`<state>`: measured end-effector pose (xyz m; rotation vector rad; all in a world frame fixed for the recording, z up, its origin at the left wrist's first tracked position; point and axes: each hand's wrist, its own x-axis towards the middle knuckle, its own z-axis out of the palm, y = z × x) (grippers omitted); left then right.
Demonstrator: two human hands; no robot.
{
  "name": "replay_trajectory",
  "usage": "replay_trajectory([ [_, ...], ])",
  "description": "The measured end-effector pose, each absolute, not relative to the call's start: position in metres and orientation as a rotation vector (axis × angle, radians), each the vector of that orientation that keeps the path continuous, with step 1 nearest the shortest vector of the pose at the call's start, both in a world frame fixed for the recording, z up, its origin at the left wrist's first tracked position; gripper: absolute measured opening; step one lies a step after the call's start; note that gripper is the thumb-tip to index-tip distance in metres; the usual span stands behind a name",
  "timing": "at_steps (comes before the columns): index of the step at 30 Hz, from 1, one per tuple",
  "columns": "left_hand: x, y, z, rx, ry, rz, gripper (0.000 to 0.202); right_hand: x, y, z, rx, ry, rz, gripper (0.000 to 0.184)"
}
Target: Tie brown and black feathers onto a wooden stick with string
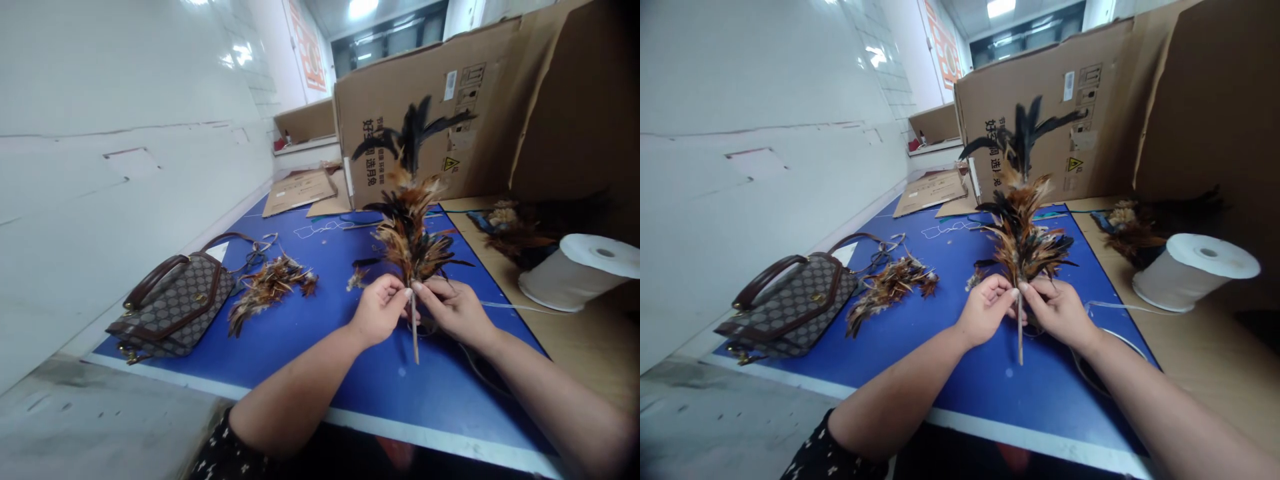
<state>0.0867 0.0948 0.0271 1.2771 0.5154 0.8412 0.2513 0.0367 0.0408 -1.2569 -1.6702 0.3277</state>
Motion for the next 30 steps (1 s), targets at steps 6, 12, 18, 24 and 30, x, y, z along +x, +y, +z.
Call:
replay_trajectory([
  [6,0.088,0.095,0.024,1.251,0.546,0.843,0.054,0.252,0.038,0.035,-1.242,-1.678,0.257,0.042],
  [12,0.088,0.098,0.023,1.093,0.563,0.858,0.051,0.250,0.036,0.036,-1.242,-1.647,0.229,0.039],
  [18,0.091,0.096,0.022,0.902,0.449,0.820,0.045,0.251,0.033,0.039,-1.222,-1.643,0.189,0.036],
  [24,0.092,0.091,0.026,0.854,0.370,0.729,0.047,0.249,0.029,0.045,-1.223,-1.612,0.311,0.037],
  [30,0.091,0.092,0.026,0.848,0.339,0.727,0.044,0.249,0.028,0.047,-1.230,-1.616,0.362,0.037],
])
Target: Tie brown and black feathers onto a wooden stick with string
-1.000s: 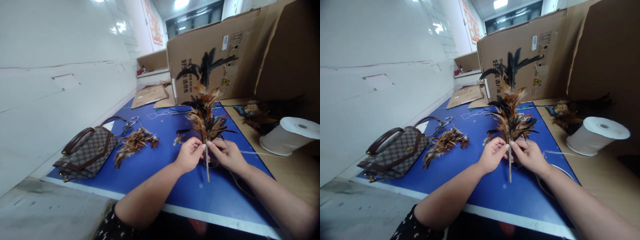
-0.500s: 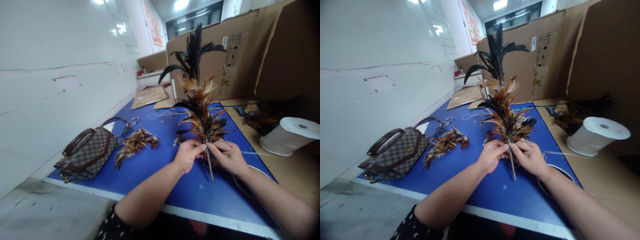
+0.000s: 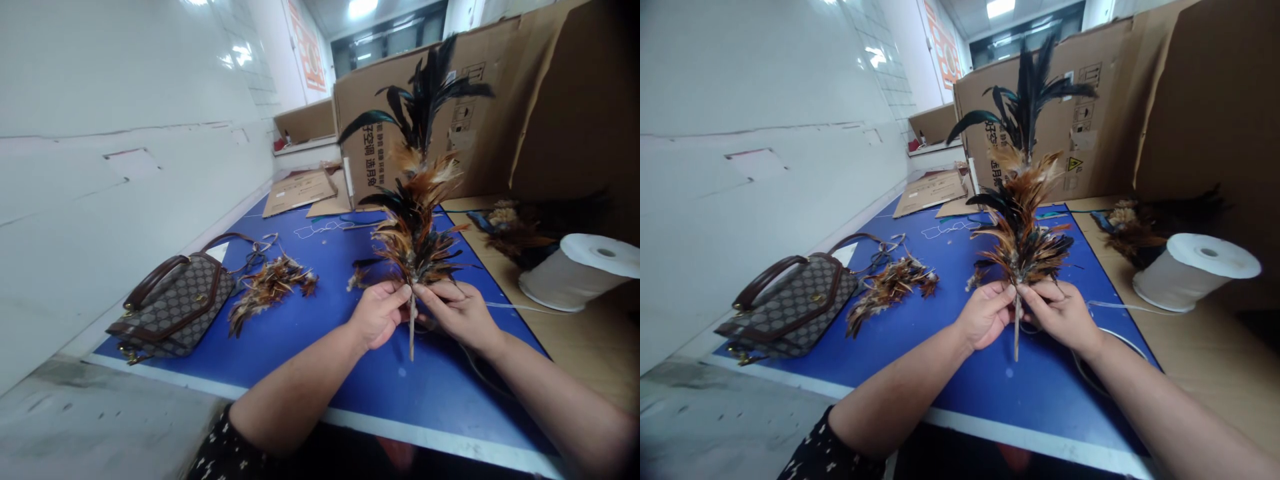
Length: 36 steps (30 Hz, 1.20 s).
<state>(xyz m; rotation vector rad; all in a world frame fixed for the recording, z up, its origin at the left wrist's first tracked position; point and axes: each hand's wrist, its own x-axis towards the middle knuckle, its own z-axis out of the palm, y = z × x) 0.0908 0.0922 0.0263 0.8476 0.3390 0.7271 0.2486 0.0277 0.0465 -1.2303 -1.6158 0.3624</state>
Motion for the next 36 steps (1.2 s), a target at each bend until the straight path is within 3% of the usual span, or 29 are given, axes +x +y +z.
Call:
replay_trajectory([
  [15,0.084,0.095,0.025,1.076,0.474,0.857,0.039,0.252,0.035,0.034,-1.206,-1.629,0.143,0.028],
  [36,0.090,0.082,0.033,0.890,0.500,0.865,0.037,0.250,0.033,0.045,-1.241,-1.621,0.222,0.038],
])
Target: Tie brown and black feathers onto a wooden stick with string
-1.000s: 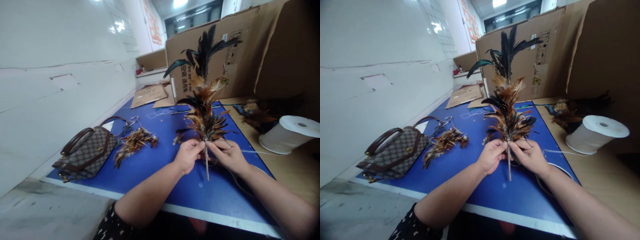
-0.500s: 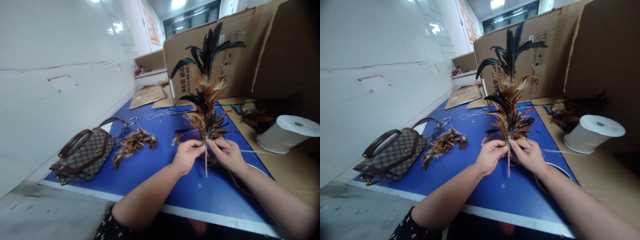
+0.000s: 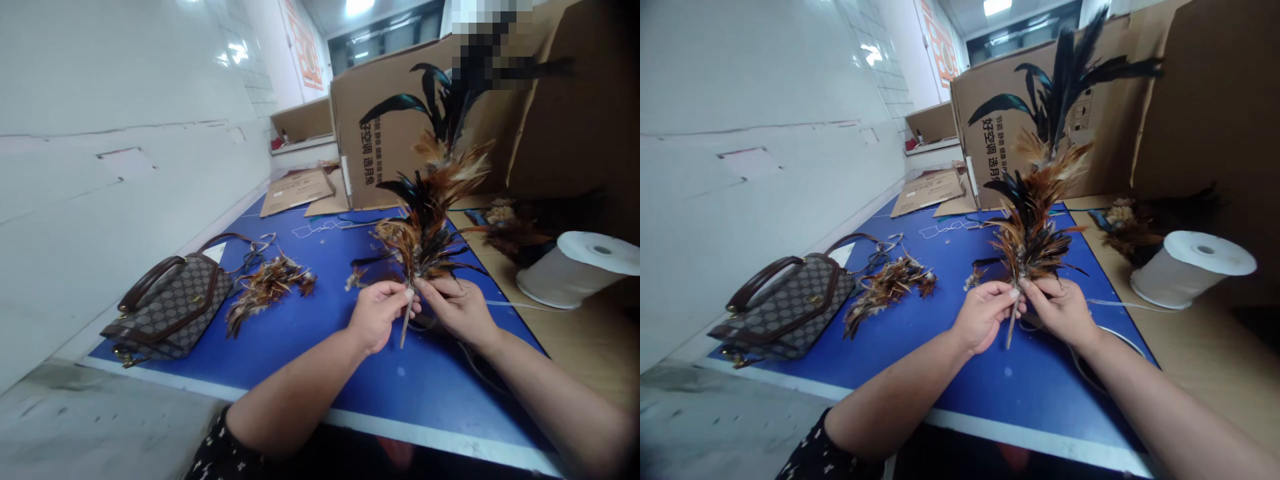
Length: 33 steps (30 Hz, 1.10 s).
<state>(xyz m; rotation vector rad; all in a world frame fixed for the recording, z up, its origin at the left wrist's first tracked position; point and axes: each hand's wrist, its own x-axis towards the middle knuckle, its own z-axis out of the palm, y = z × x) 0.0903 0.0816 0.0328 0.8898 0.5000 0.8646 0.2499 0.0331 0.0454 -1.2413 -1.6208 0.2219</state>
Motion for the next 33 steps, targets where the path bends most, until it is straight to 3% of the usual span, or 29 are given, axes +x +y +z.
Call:
replay_trajectory([
  [8,0.091,0.082,0.029,0.842,0.499,0.831,0.038,0.255,0.035,0.044,-1.240,-1.650,0.191,0.037],
  [20,0.075,0.101,0.033,1.043,0.501,0.623,0.042,0.260,0.033,0.045,-1.258,-1.630,0.432,0.040],
  [33,0.088,0.084,0.028,1.721,0.640,1.087,0.029,0.248,0.038,0.038,-1.313,-1.559,0.321,0.044],
])
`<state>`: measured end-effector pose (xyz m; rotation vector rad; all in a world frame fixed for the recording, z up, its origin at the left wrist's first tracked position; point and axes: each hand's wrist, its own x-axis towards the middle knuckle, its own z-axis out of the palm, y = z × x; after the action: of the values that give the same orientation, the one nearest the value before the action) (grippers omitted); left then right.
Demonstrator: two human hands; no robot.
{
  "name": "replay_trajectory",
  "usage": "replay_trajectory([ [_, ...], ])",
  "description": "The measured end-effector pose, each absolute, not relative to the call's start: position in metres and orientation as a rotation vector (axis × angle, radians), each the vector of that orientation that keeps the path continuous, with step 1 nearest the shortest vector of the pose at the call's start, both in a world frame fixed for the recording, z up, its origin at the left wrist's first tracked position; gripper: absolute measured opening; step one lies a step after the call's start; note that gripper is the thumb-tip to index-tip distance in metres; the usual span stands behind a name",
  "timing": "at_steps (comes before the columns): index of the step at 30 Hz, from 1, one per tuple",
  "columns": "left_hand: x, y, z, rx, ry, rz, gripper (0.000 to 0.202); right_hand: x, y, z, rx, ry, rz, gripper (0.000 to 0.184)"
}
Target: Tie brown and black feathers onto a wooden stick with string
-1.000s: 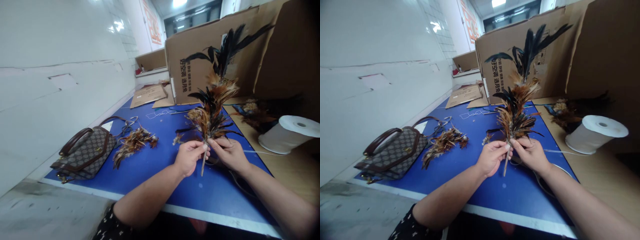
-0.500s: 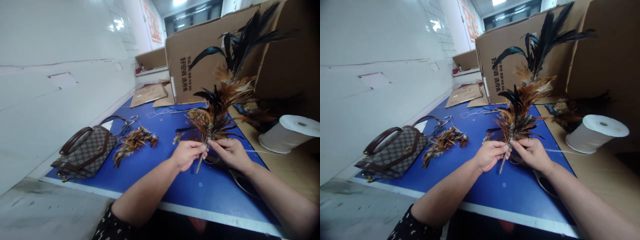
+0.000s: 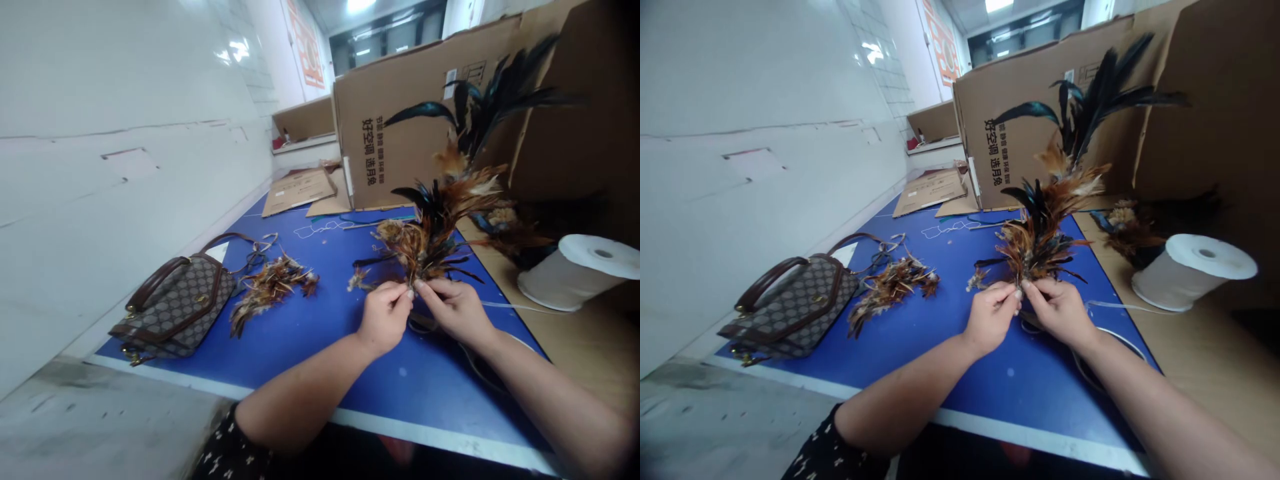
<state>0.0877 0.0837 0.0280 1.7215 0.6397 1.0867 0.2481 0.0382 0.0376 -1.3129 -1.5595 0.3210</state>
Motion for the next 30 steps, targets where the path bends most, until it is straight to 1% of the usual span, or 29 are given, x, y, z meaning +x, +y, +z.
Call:
replay_trajectory([
  [4,0.094,0.081,0.024,1.789,0.696,1.180,0.029,0.242,0.040,0.037,-1.331,-1.556,0.247,0.046],
  [11,0.098,0.078,0.021,1.744,0.760,1.211,0.031,0.239,0.043,0.029,-1.372,-1.573,0.257,0.042],
  [16,0.098,0.073,0.020,1.721,0.715,1.200,0.028,0.237,0.041,0.030,-1.403,-1.496,0.236,0.048],
  [21,0.095,0.072,0.026,1.713,0.672,1.197,0.030,0.237,0.037,0.036,-1.432,-1.462,0.186,0.049],
  [25,0.091,0.076,0.030,1.622,0.645,1.129,0.027,0.243,0.034,0.035,-1.442,-1.458,0.216,0.051],
  [30,0.088,0.084,0.031,1.408,0.613,0.975,0.039,0.249,0.032,0.038,-1.441,-1.448,0.320,0.049],
])
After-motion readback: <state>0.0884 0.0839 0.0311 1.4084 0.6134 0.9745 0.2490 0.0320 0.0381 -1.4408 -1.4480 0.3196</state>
